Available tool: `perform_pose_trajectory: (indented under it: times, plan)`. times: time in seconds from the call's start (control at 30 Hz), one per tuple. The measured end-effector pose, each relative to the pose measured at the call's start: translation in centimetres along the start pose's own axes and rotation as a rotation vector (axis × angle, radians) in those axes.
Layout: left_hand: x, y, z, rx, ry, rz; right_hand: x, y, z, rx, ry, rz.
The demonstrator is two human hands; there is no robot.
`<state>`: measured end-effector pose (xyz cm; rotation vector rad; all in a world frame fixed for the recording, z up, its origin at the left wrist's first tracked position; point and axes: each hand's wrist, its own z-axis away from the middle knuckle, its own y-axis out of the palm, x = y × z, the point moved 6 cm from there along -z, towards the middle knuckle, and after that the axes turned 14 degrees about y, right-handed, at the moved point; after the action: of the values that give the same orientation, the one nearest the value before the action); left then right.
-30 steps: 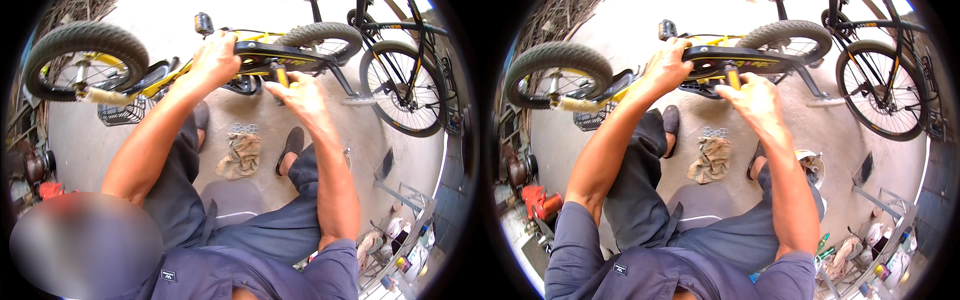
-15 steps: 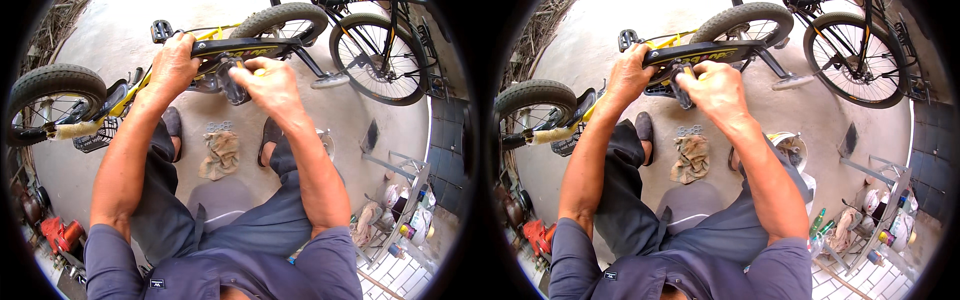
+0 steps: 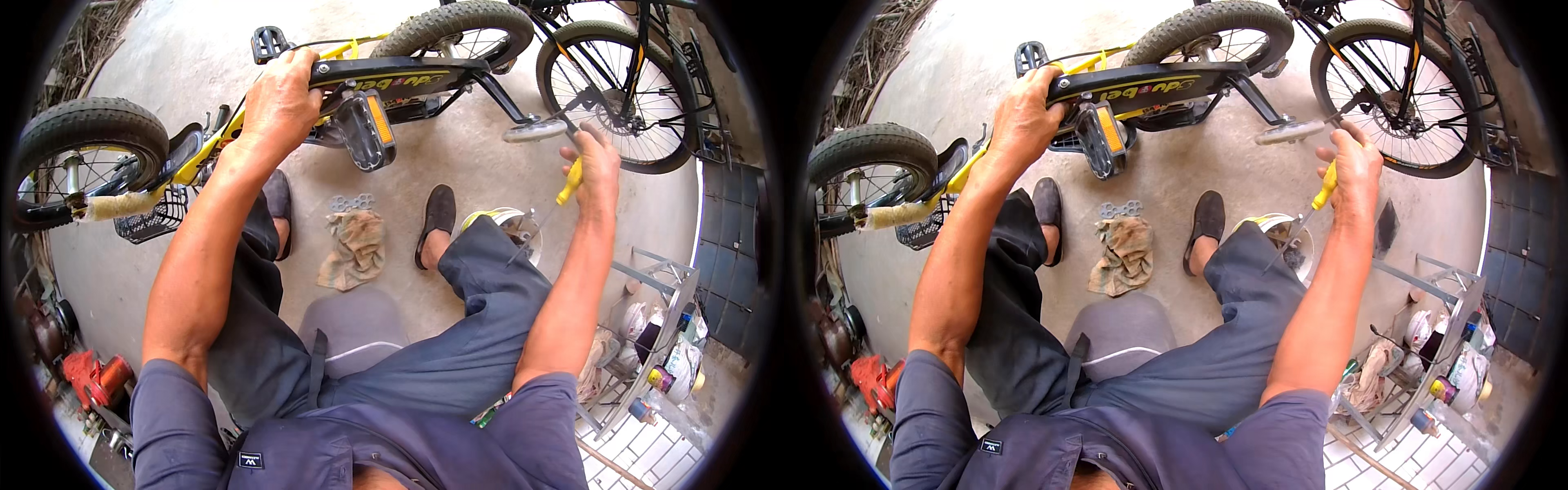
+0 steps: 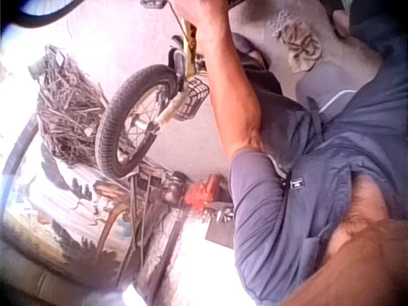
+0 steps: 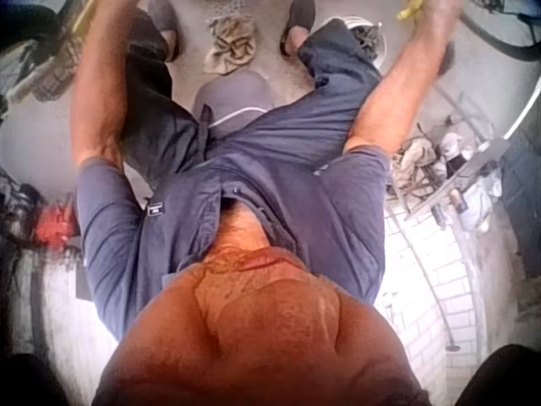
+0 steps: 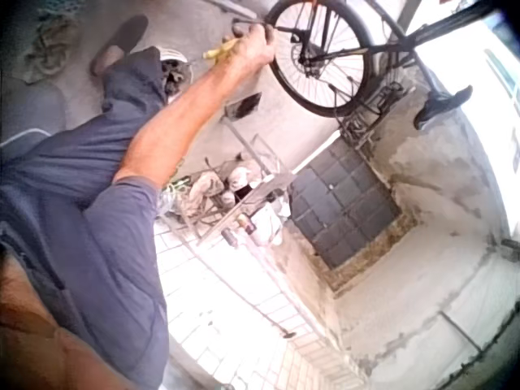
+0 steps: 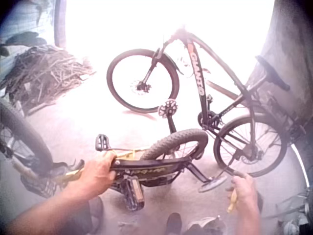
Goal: The person works on a yellow bicycle, using a wrench to adjust the handlebar stem and wiping it with a cloth. They then flip the bicycle upside down and use a screwdriver to adjust the chain guard and pedals.
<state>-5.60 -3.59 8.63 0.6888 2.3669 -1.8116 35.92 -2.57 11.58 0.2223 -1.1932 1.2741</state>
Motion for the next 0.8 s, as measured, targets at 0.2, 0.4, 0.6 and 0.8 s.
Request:
perform_pose_trajectory:
  times: [0.2,0.4,0.6,0.8]
  plan:
    - [-0.7,0.2,-0.2,-0.006,0.026,-0.012,-0.2,1.7,-0.2,0.103,-0.139,0.347]
    - [-0.3,0.2,-0.3,-0.03,0.023,0.04,0.0,3.0,-1.1,0.151,-0.243,0.545]
    - [0.2,-0.3,-0.6,0.014,-0.028,0.115,1.2,3.8,0.0,-0.002,-0.705,0.75]
    - [0.8,-0.3,-0.1,0.007,0.049,0.142,1.8,4.3,2.4,-0.031,-0.799,0.846]
